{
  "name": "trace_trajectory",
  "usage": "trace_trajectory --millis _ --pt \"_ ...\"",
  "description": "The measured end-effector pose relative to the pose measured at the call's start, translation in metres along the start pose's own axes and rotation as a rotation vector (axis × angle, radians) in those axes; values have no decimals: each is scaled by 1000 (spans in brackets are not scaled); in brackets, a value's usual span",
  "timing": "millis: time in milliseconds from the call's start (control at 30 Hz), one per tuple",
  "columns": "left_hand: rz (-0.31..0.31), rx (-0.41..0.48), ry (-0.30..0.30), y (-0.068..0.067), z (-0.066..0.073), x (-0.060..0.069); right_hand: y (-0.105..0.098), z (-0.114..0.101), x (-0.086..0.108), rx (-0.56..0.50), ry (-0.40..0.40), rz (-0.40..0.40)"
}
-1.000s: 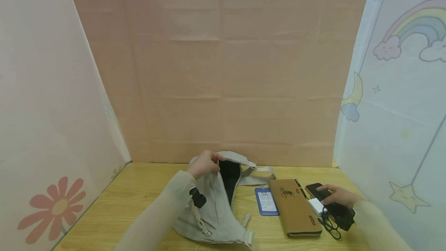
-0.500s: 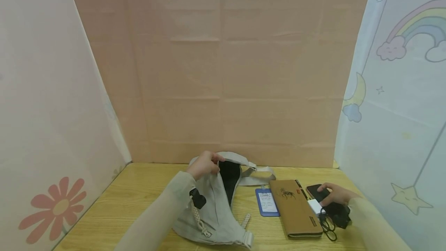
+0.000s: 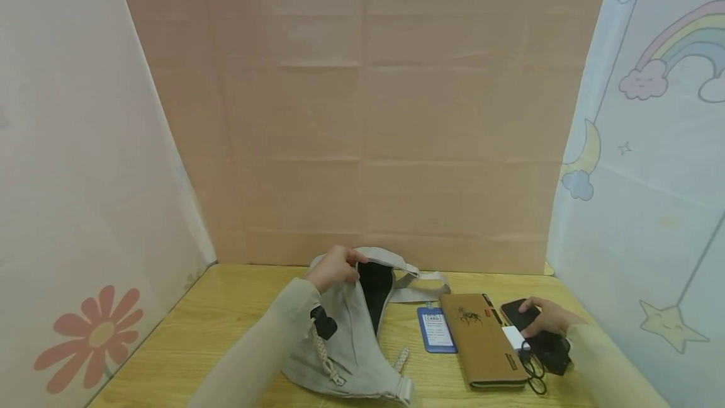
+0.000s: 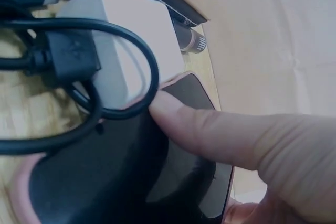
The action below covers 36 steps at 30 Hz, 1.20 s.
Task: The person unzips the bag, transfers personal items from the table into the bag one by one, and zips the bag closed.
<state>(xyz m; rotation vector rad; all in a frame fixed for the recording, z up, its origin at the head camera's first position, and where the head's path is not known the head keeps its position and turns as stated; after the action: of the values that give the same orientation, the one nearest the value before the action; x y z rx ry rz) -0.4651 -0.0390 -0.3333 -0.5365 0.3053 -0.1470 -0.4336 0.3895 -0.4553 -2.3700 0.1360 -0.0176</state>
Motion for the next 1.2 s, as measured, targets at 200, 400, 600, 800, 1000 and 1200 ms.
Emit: trace_trajectory --millis 200,400,600,800,1000,1200 --pt "-2 5 -2 1 0 0 -9 -5 1 55 -51 33" --pt "0 0 10 2 0 -1 -17 -6 8 -42 -34 27" --pt "3 -4 12 1 1 -1 -44 -18 4 -26 -47 175" --pt "13 -23 6 0 0 -1 -64 -39 1 -182 0 245" --pt "7 -17 -12 0 0 0 -56 -71 3 -317 -17 215" --pt "3 -15 -10 0 1 -1 -26 -108 6 -594 -23 99"
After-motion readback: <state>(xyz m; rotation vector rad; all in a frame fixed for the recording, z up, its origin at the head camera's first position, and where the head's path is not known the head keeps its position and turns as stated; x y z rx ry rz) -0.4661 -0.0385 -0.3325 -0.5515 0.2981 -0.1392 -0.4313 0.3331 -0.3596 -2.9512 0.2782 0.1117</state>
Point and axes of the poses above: each hand's wrist, its own x-axis away from the middle knuckle, its own y-axis out of the palm, z = x × y, the point moved 10 cm from there along -x, towards the middle knuckle, and after that the axes turned 15 degrees about z, right-handed, at the moved point
